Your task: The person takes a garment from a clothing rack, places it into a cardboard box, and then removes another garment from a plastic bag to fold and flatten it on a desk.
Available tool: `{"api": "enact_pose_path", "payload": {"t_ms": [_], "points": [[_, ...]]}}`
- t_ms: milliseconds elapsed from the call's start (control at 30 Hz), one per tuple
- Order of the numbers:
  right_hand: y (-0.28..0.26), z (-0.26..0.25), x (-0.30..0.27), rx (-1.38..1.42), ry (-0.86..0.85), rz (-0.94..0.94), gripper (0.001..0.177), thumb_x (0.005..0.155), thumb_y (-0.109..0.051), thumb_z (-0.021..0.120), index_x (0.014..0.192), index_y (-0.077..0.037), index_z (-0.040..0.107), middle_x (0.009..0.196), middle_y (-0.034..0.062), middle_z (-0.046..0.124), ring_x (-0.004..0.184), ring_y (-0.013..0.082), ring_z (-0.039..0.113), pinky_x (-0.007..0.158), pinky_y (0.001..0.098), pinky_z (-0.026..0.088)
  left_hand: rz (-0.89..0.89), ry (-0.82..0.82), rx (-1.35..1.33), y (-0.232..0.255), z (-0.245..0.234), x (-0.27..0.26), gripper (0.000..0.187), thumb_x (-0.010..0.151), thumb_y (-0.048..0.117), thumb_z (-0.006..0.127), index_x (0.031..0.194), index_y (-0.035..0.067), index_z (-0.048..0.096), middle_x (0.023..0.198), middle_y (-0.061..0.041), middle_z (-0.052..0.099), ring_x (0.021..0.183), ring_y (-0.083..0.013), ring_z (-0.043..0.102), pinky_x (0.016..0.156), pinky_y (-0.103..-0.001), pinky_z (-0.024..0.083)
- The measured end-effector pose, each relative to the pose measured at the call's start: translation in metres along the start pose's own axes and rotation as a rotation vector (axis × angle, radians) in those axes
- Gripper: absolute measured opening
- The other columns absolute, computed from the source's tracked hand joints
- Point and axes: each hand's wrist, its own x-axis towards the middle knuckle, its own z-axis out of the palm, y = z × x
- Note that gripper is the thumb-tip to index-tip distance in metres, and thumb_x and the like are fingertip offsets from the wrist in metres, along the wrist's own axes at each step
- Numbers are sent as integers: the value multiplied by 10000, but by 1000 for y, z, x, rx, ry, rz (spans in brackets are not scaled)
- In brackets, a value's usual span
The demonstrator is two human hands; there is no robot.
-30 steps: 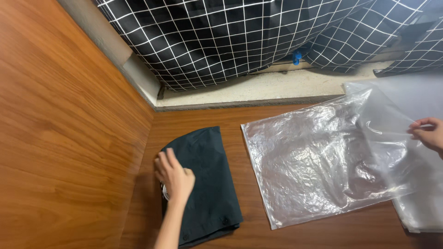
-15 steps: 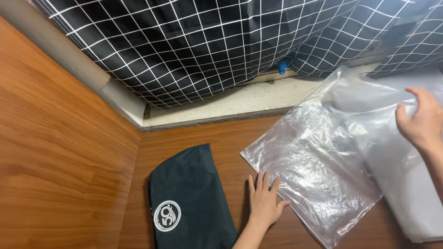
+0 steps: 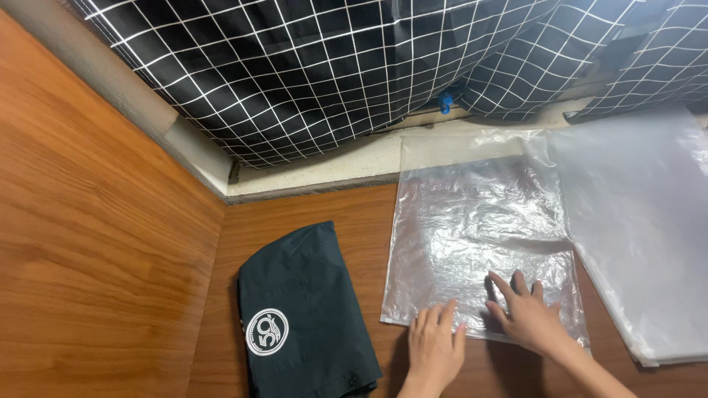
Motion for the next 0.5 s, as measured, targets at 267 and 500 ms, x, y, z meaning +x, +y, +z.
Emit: {"api": "enact_pose_path", "payload": {"t_ms": [267, 500], "points": [[31, 13, 3, -71, 78, -114, 557, 820, -552, 311, 1344, -436, 166, 1466, 87, -10, 1343, 386, -67, 972, 667, 79, -805, 87, -503, -71, 23, -7, 594, 800, 243, 488, 1331, 159, 237, 1363, -92, 327, 1149, -236, 403, 970, -357, 304], [63, 23, 26, -190, 413, -203, 727, 723, -588, 476, 1355, -360, 197, 1395, 141, 222, 1280, 435, 193, 886, 707, 198, -972, -95, -1005, -66, 2, -16, 399, 839, 207, 472, 1188, 20, 520, 655, -19, 402, 536, -69, 418, 525, -228, 546]]}}
